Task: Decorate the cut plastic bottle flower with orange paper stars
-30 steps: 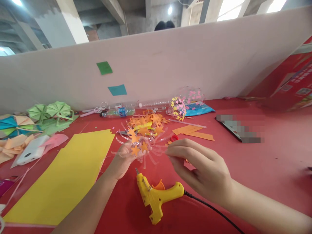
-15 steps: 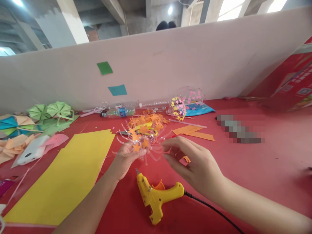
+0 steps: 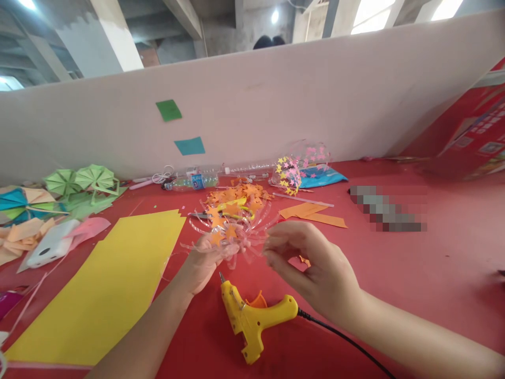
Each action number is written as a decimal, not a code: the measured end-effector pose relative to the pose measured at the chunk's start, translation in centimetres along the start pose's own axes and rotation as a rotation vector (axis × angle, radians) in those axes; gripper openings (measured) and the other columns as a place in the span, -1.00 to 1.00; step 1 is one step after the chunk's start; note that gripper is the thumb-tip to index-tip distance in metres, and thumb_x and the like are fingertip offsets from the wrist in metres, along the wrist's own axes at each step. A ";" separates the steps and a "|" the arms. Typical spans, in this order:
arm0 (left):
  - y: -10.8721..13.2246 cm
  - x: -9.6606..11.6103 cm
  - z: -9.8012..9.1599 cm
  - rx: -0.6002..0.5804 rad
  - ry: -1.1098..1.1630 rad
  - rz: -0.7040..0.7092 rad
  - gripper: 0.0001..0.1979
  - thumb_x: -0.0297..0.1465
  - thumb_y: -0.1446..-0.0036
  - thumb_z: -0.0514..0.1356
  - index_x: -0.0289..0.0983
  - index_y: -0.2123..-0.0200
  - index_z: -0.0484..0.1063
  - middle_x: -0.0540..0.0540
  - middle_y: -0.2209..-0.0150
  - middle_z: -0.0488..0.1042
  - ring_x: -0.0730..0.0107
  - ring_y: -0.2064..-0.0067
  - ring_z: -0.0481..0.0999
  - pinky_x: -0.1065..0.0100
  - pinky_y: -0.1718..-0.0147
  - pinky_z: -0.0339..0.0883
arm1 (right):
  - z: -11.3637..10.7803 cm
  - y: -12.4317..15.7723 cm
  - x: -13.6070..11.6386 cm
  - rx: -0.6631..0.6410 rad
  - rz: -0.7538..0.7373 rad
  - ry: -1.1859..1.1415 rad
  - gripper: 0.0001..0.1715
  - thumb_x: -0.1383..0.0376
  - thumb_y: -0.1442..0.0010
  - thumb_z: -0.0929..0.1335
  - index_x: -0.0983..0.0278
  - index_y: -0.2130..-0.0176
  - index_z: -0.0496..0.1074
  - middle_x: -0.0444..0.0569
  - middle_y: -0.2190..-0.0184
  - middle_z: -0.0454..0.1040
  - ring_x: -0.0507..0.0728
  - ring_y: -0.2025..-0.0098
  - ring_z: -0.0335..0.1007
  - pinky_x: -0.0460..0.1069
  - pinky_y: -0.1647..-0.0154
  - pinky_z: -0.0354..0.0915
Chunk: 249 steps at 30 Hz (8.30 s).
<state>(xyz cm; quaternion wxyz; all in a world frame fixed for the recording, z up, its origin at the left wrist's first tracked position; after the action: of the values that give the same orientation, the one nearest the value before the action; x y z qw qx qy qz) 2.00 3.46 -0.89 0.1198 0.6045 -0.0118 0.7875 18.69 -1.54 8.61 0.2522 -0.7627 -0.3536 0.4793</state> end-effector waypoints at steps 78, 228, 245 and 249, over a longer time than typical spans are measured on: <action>0.4 0.9 0.6 -0.049 -0.039 0.096 -0.70 -0.37 0.02 0.34 -0.19 0.15 0.50 -0.05 0.26 0.56 0.34 0.23 0.50 0.36 0.26 0.25 | 0.0 0.2 -1.6 -0.088 -0.187 0.264 -0.88 0.42 -0.25 0.25 0.28 0.21 0.35 -0.12 0.49 0.38 -0.04 0.55 0.23 -0.12 0.58 0.20; 0.5 0.4 0.6 0.068 0.003 -0.003 -0.54 -0.32 0.27 0.48 -0.22 0.21 0.54 0.01 0.35 0.57 0.41 0.29 0.54 0.39 0.21 0.31 | -1.0 -1.3 -1.6 -0.033 -0.261 0.186 -0.80 0.51 -0.16 0.31 0.24 0.25 0.39 -0.14 0.46 0.48 0.04 0.38 0.35 0.17 -0.06 0.30; 0.4 1.0 1.2 -0.019 -0.029 0.080 -0.74 -0.38 0.11 0.39 -0.24 0.28 0.54 -0.03 0.35 0.54 0.46 0.38 0.46 0.38 0.29 0.32 | -1.3 -1.2 -2.0 -0.066 -0.306 0.167 -0.78 0.55 -0.16 0.29 0.26 0.28 0.40 -0.11 0.44 0.52 0.04 0.37 0.36 0.19 -0.10 0.26; 0.5 0.9 0.9 0.014 -0.034 0.063 -0.72 -0.36 0.16 0.42 -0.25 0.30 0.54 -0.02 0.35 0.53 0.45 0.39 0.48 0.36 0.28 0.33 | -1.4 -1.2 -2.0 -0.040 -0.287 0.179 -0.77 0.55 -0.14 0.30 0.27 0.23 0.40 -0.09 0.40 0.51 0.07 0.32 0.34 0.16 -0.02 0.30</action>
<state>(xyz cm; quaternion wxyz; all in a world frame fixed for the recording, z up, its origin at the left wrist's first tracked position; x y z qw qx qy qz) 2.58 2.97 0.24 0.0903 0.6180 -0.0275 0.7805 19.03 -2.37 11.19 0.3332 -0.7490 -0.4443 0.3612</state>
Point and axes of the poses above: each hand's wrist, its own y-axis away from the middle knuckle, its own z-axis out of the palm, x = y × z, the point moved 7 cm from there along -y, towards the middle knuckle
